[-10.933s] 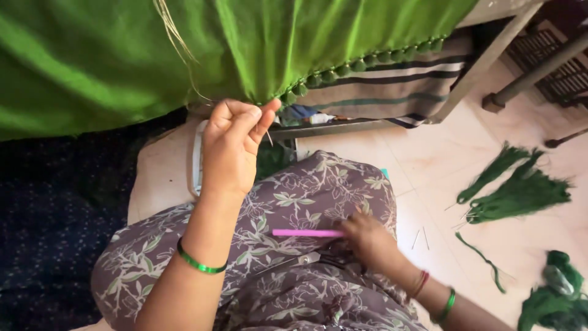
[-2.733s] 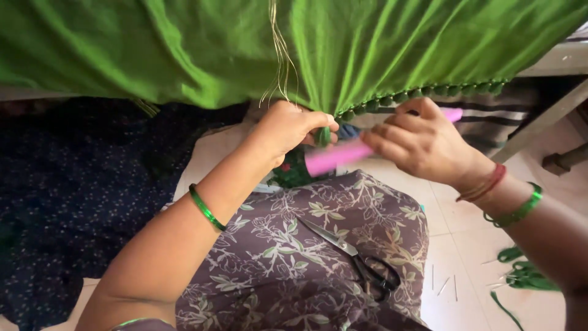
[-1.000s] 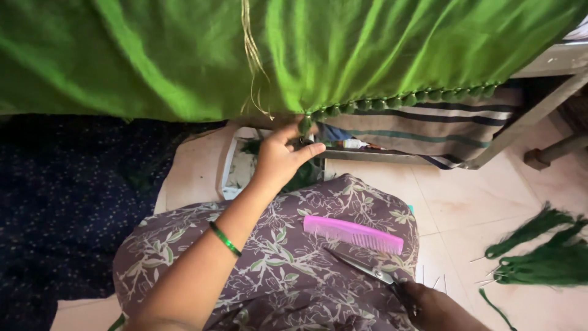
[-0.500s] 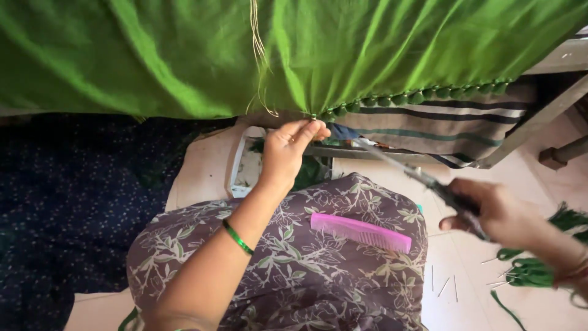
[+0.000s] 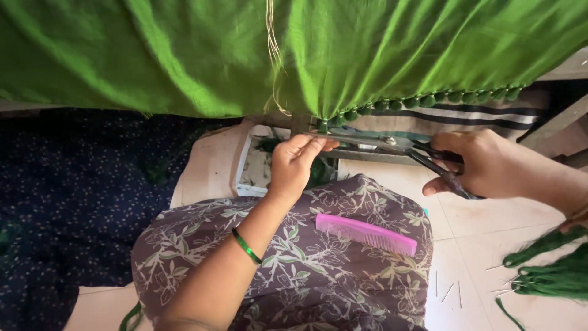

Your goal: Tie green thread to a fabric edge and cut it to create tassels.

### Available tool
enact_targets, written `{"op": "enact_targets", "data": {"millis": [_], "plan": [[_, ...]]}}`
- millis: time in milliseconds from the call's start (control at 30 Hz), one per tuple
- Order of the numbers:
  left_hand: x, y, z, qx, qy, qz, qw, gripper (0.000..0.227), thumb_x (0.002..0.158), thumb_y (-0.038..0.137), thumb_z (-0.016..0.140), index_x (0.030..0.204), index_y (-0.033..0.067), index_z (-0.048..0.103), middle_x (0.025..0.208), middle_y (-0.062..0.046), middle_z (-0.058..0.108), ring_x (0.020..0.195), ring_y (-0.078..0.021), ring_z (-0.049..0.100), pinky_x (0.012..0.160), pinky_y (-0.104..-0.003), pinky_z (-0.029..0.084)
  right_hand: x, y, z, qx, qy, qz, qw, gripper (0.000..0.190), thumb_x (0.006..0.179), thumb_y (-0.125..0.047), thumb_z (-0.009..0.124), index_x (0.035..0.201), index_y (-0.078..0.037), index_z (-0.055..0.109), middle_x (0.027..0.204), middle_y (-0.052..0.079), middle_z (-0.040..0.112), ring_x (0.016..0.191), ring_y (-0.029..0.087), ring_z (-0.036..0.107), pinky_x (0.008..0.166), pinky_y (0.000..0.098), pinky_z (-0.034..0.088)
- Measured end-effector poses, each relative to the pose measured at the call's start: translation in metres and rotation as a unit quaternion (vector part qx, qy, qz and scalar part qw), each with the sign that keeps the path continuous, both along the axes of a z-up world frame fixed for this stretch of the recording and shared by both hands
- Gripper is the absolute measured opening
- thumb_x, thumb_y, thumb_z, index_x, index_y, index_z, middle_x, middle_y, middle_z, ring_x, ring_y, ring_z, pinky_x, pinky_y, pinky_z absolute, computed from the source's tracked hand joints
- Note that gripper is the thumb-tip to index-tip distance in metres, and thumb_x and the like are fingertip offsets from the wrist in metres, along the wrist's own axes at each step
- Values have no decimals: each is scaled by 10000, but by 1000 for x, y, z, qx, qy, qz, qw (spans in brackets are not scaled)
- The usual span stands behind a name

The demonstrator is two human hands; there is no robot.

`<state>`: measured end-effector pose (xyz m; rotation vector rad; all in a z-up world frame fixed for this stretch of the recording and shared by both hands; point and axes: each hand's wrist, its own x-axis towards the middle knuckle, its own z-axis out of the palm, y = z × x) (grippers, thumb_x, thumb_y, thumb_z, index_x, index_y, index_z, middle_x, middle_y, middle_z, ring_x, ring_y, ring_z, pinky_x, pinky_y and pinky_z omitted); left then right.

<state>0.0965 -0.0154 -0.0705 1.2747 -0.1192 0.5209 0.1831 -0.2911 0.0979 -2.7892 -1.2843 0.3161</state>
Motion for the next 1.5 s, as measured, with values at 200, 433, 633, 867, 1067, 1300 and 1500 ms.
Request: {"op": "enact_targets", "data": {"millis": [200,433,633,867,1067,1300,1500], "plan": [[2,-3,-3,-8,20,14,1000,226,1025,101,596,1060,-77,730,991,-150,788,925,-168,747,882,-287,572,0,11,1,-36,17,5,999,661,651,-589,889,950,-56,635,505,124,602,470,282,623,514,437,480],[3,-2,-5,23,28,48,998,214,1010,108,624,1039,-62,750,938,-127,796,871,-152,742,824,-280,573,-7,1,-11,32,8,30,999,535,698,-498,863,868,-46,634,484,117,577,405,270,568,447,426,456],[14,37,-43,165,154,89,970,394,895,72,673,1284,14,647,1164,-123,740,1010,-166,700,884,-284,532,-18,-23,-46,-26,61,-29,997,462,726,-508,849,895,-114,677,531,99,642,425,240,596,470,412,494],[16,32,29,-53,73,-65,994,394,945,123,682,1300,-41,631,1300,-115,675,1248,-197,601,1097,-328,434,-74,-42,-145,-52,253,46,965,380,735,-365,881,940,-107,693,843,51,750,727,221,738,688,368,585],[23,13,46,-167,160,-114,966,267,993,292,664,1037,29,667,1003,-58,712,1092,-254,710,990,-391,513,-120,-53,-226,-30,332,34,942,263,828,-198,802,1057,-100,718,958,91,760,891,242,750,815,358,585],[0,8,75,-189,179,-129,957,270,1019,354,624,880,125,588,810,-21,635,1133,-279,756,890,-367,533,-127,-56,-202,-47,356,18,933,450,816,-172,810,1246,-124,687,1079,88,741,977,252,732,857,354,578],[9,4,50,-90,134,-150,975,280,1016,280,656,1011,1,672,1006,-79,738,1116,-301,749,871,-309,544,-89,-50,-171,-73,224,-92,968,445,866,-313,782,1294,-257,675,997,0,782,809,177,763,788,296,630]]}}
